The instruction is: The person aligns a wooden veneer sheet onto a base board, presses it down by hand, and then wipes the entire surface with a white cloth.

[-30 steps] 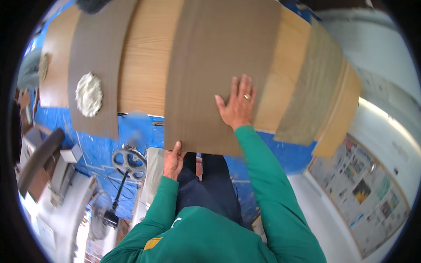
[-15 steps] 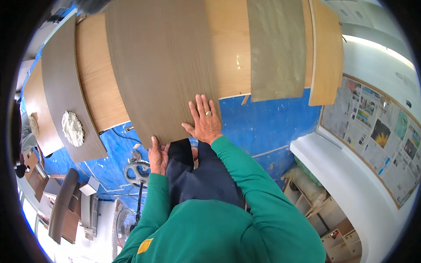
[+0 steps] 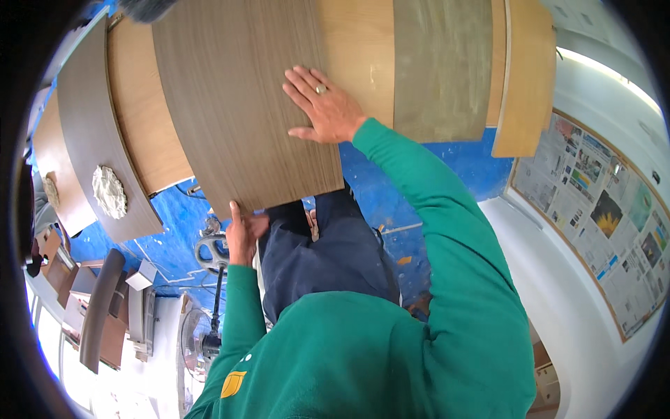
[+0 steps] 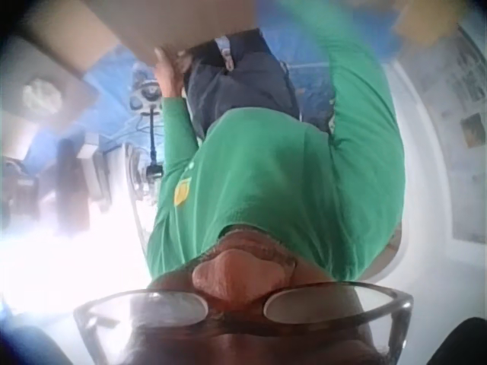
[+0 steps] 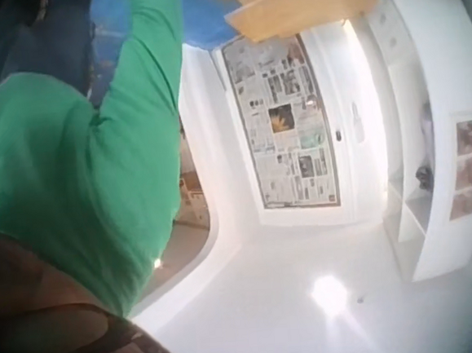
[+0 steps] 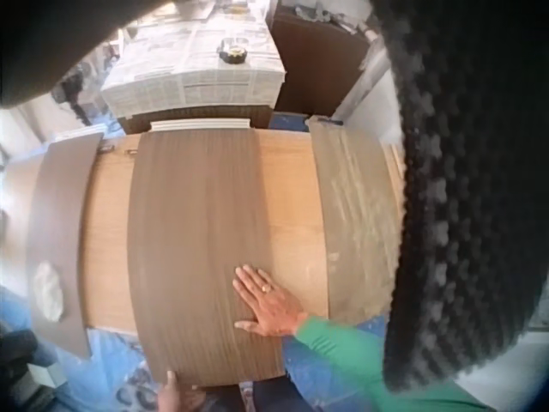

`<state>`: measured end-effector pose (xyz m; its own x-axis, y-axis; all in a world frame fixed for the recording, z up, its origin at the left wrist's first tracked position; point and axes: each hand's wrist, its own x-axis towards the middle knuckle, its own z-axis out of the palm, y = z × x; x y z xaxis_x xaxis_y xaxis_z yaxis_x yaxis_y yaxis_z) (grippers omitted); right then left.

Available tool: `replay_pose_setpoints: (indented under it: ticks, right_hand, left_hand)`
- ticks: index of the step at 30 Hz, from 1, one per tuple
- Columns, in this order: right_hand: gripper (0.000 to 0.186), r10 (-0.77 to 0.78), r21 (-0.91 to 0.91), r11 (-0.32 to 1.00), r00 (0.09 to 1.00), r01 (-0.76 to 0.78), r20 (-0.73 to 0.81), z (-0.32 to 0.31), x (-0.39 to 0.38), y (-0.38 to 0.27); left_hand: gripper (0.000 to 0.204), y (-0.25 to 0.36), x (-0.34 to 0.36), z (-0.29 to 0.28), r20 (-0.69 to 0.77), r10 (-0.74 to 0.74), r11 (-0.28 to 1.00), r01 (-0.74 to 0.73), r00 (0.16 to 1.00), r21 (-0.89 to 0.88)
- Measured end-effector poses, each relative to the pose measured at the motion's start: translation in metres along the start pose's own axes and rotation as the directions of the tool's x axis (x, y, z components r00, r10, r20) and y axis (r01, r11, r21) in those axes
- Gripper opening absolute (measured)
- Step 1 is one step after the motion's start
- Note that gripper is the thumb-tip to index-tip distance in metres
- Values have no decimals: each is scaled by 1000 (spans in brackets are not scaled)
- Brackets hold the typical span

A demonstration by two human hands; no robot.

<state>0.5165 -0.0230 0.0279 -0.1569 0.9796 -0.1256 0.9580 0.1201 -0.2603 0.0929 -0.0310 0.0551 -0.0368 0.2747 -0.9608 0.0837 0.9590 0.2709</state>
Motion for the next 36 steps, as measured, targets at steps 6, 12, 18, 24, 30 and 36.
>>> replay_pose_setpoints:
  ticks: [6,12,18,24,30,36]
  right_hand:
    - [103,201,-48,976,966,-211,-163,-16,95,59]
    - [101,390,63,920,919,-387,-48,-10,65,-34]
    - [98,194,128,970,973,-209,122,-1,26,-34]
    - [93,262,50,965,957,-257,-129,-48,202,48]
    - [81,140,-72,981,916,-179,-377,-71,353,82]
    - [86,-300,316,841,864,440,-404,-67,449,-150]
  left_hand:
    - [41,87,-46,89,32,565,597,-436,824,673]
    - [68,221,67,183,395,898,-239,-540,193,807]
    - [78,239,94,209,433,840,-304,-378,327,874]
    - [79,248,82,194,409,821,-233,-421,399,877]
    - [78,247,99,191,425,824,-169,-553,375,816]
    - [79,252,98,183,469,640,-108,-533,609,839]
